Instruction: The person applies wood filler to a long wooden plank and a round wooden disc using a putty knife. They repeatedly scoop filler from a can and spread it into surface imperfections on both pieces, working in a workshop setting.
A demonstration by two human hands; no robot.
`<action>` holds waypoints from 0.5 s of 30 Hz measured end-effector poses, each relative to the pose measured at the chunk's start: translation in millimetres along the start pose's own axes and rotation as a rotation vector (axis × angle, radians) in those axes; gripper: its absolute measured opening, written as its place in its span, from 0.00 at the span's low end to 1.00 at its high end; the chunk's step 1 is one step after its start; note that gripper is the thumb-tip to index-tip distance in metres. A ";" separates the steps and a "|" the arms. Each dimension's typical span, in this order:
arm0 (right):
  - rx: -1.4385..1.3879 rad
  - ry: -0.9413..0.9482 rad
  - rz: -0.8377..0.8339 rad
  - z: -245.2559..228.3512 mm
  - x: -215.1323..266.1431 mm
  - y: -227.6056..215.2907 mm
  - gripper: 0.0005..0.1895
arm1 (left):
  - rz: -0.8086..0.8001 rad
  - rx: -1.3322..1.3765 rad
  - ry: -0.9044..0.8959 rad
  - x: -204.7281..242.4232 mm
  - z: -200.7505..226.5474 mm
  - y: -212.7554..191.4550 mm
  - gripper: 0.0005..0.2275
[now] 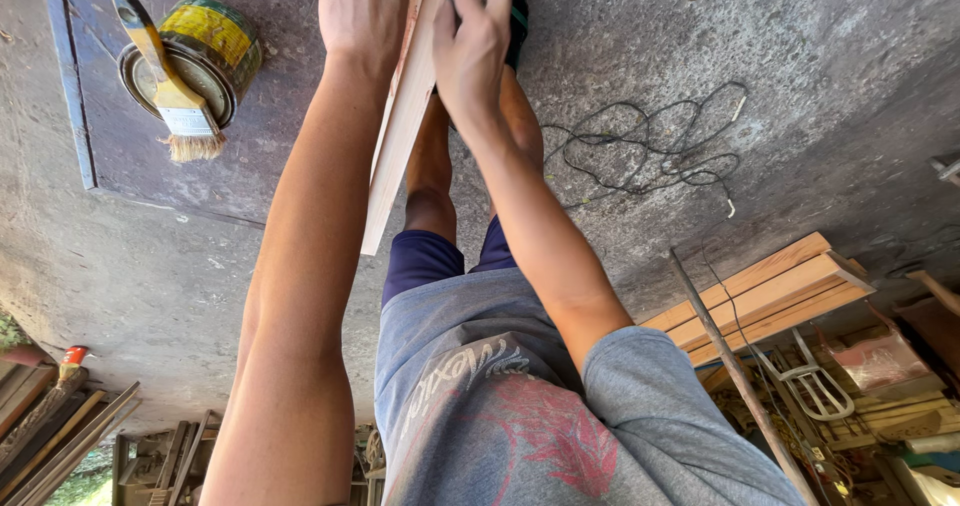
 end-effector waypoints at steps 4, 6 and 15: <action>0.011 0.207 -0.142 2.6 42.1 11.3 0.23 | -0.004 0.043 0.012 -1.2 0.3 -0.1 0.05; 0.045 0.137 -0.141 -8.6 59.5 8.6 0.23 | 0.000 0.048 0.013 -3.3 0.4 -3.0 0.05; 0.024 0.119 -0.245 -11.2 32.3 -69.9 0.22 | 0.038 -0.063 0.048 -4.8 1.7 -30.3 0.09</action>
Point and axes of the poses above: each hand's wrist, its own x-axis away from the middle knuckle, its own y-axis out of the palm, z = x × y, the point moved 9 cm from there along -x, towards the middle knuckle, and after that the axes turned 2 degrees about z, right-handed, at the moved point
